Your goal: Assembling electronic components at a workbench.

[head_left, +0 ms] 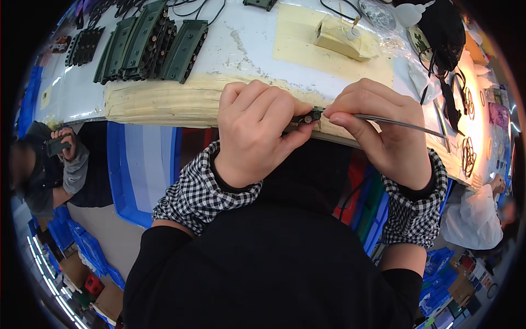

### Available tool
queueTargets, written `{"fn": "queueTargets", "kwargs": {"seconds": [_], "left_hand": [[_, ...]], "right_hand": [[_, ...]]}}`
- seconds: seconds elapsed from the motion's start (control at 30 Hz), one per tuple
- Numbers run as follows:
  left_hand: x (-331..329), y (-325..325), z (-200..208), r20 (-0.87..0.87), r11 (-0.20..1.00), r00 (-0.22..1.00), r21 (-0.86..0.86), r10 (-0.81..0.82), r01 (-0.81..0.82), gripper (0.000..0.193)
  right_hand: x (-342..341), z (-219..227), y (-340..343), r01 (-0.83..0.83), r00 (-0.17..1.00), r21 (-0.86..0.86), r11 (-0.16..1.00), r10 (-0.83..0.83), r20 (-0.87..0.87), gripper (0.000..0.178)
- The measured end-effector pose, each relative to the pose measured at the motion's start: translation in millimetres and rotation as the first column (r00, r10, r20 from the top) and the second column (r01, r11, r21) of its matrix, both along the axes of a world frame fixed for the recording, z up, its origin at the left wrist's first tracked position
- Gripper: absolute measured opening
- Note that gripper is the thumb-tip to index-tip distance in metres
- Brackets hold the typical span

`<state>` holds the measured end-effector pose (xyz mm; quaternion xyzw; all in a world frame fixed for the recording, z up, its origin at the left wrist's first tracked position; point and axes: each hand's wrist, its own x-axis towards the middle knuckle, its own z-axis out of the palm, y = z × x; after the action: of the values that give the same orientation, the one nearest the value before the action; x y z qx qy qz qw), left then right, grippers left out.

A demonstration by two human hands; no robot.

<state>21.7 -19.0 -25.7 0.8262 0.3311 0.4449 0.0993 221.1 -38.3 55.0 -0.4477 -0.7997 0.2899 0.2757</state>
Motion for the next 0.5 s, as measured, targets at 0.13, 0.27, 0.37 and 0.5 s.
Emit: {"fn": "queueTargets", "kwargs": {"seconds": [0.13, 0.27, 0.37, 0.5], "left_hand": [[-2.1, 0.8, 2.7, -0.011, 0.999, 1.000, -0.045, -0.012, 0.012, 0.025], [-2.8, 3.4, 6.4, -0.025, 0.997, 0.999, -0.081, -0.022, 0.020, 0.024], [-7.8, 3.1, 13.4, 0.016, 0.978, 0.999, -0.203, -0.048, 0.050, 0.024], [-16.3, 5.4, 16.7, -0.008, 0.965, 0.998, -0.257, -0.060, 0.056, 0.029]], "right_hand": [[2.9, -4.3, 5.3, -0.019, 0.998, 0.015, 1.000, 0.020, -0.056, 0.005], [0.6, -11.1, 4.0, 0.054, 0.994, 0.097, 0.994, -0.045, -0.097, 0.007], [2.1, -18.5, 0.8, 0.108, 0.983, 0.072, 0.992, -0.096, -0.156, 0.007], [3.0, -27.9, -0.9, 0.142, 0.968, 0.078, 0.987, -0.122, -0.218, 0.009]]}}
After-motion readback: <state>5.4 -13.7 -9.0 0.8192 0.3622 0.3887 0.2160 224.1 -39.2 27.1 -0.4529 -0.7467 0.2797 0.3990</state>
